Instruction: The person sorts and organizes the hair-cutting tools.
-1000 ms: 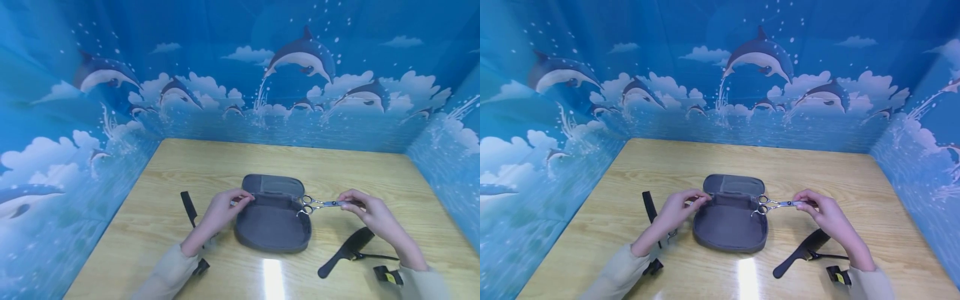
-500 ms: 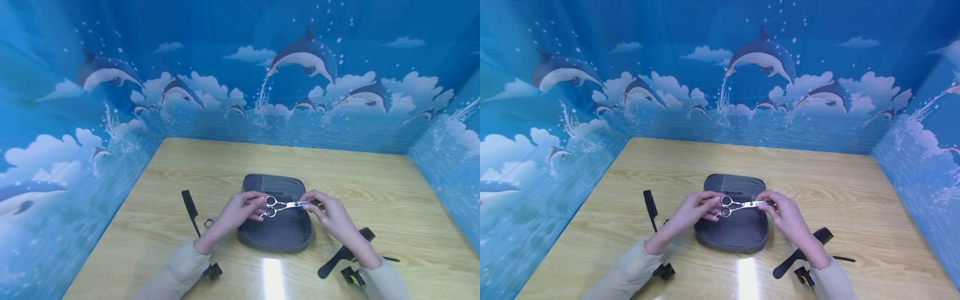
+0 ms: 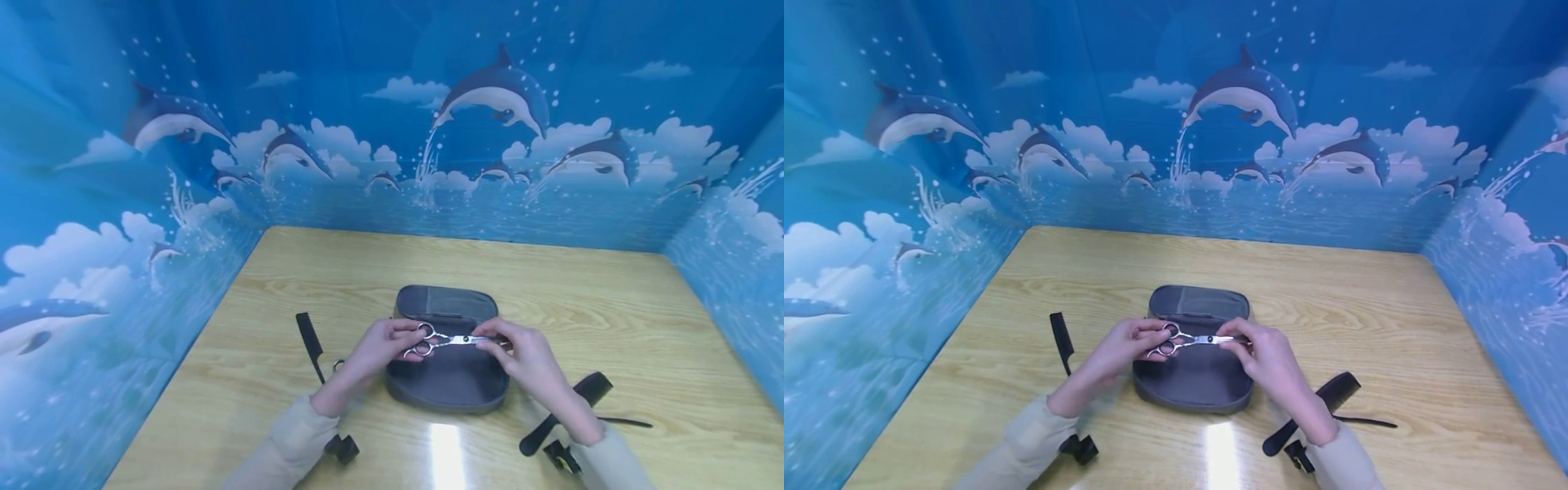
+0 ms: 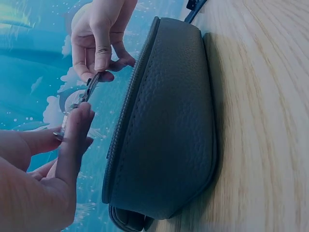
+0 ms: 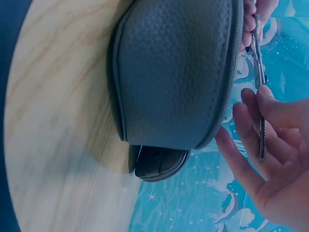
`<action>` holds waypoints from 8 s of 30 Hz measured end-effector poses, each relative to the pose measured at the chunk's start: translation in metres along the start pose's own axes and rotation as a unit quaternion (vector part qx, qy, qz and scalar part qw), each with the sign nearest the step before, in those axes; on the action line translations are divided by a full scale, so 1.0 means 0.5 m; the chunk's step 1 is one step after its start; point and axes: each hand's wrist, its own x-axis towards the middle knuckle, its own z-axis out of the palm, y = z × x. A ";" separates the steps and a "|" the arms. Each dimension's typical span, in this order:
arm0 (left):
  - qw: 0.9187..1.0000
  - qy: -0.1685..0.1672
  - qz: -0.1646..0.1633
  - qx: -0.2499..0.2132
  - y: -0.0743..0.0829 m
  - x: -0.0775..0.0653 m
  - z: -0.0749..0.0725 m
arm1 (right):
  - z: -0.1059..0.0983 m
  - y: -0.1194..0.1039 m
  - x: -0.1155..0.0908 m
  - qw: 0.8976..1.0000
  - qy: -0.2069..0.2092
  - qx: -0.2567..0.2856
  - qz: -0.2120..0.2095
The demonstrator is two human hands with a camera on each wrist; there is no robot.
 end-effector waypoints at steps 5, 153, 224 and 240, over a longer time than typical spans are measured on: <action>1.000 -0.004 -0.005 0.002 0.002 0.001 -0.009 | 0.003 -0.005 0.002 1.000 -0.017 -0.019 -0.007; 0.968 0.046 -0.061 0.240 0.026 0.140 -0.158 | 0.110 0.054 0.235 0.968 -0.119 -0.136 -0.173; 0.933 0.044 0.067 0.351 0.027 0.093 -0.119 | 0.032 0.033 0.184 0.960 -0.268 -0.080 -0.032; 0.856 0.182 0.058 0.481 0.016 -0.066 -0.167 | 0.011 0.044 0.113 0.981 -0.128 -0.148 -0.008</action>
